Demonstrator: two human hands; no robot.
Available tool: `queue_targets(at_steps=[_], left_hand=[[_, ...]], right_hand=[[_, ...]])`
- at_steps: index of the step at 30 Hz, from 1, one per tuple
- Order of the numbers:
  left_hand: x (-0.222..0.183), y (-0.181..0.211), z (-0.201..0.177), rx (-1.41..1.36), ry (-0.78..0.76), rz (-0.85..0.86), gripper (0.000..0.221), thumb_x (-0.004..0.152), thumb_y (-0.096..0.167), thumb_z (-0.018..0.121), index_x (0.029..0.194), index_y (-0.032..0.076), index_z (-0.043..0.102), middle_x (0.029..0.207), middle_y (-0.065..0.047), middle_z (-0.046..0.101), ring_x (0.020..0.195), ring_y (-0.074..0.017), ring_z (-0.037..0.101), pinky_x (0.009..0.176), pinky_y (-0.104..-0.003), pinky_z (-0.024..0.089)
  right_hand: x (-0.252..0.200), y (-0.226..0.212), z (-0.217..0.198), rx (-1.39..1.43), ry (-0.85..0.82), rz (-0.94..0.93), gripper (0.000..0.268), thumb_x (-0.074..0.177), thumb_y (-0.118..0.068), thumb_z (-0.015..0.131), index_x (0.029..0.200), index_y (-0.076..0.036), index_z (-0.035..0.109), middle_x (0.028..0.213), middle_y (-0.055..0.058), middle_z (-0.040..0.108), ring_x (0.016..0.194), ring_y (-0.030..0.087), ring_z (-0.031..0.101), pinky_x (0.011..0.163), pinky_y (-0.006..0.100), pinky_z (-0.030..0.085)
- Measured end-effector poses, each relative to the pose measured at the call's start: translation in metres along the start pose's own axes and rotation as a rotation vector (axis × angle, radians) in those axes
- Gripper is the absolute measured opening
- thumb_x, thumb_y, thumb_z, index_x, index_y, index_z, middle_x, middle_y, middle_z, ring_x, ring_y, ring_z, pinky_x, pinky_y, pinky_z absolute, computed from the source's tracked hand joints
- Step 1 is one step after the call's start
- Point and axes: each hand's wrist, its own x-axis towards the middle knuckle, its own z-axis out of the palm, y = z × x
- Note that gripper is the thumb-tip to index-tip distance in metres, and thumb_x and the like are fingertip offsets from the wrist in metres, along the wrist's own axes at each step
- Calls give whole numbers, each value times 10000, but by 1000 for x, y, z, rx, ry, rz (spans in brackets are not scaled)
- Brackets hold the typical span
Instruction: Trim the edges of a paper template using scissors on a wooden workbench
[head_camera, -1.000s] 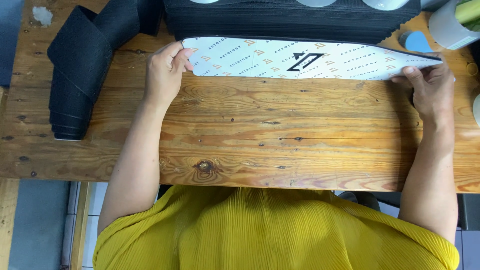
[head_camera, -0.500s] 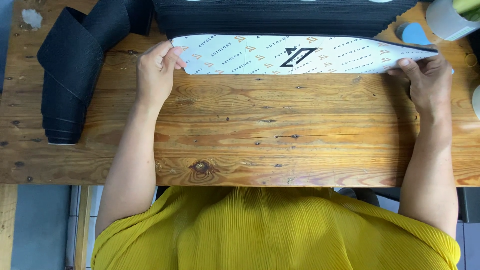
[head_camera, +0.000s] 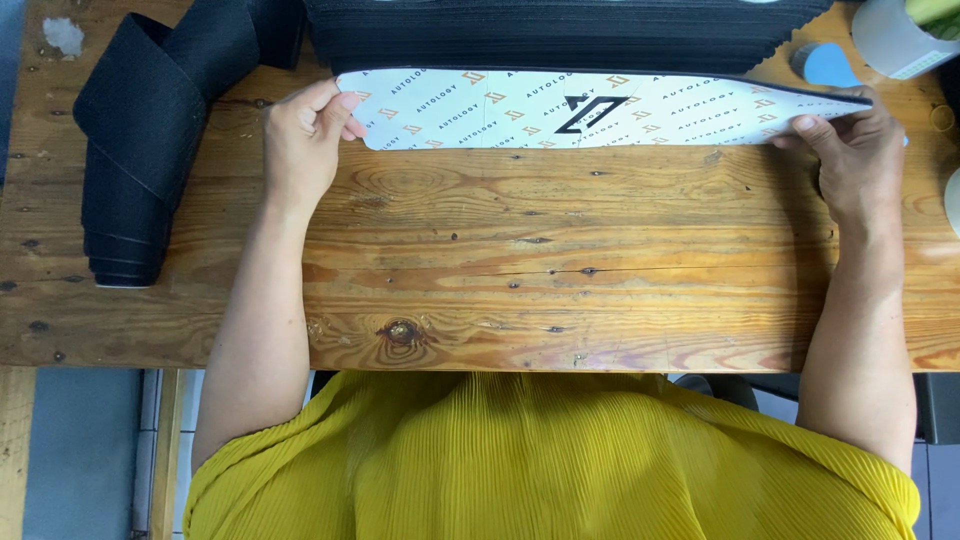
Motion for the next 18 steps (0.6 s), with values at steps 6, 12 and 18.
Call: queue_targets(at_steps=[6, 12, 18], left_hand=[[1, -24, -5, 9, 45, -11, 181, 1139, 111, 613, 1108, 60, 784, 725, -88, 719, 646, -134, 701, 600, -237, 501], [0, -27, -11, -103, 18, -60, 271, 1200, 85, 431, 1096, -66, 630, 854, -208, 721, 810, -273, 788, 687, -294, 635], [-2, -54, -16, -225, 31, -127, 281, 1236, 261, 507, 1118, 8, 539, 907, -181, 648, 926, -311, 792, 827, -367, 667]], right_hand=[[3, 13, -1, 29, 27, 46, 207, 1144, -105, 760, 1231, 15, 616, 1105, 95, 655, 1012, 173, 676, 935, 296, 698], [0, -7, 15, 199, -18, 150, 209, 1056, -133, 745, 1190, -24, 627, 1141, 104, 679, 1067, 198, 711, 975, 267, 706], [3, -5, 19, 339, -126, 185, 382, 1023, -246, 718, 1306, -47, 556, 1088, 68, 613, 1028, 159, 680, 1023, 302, 677]])
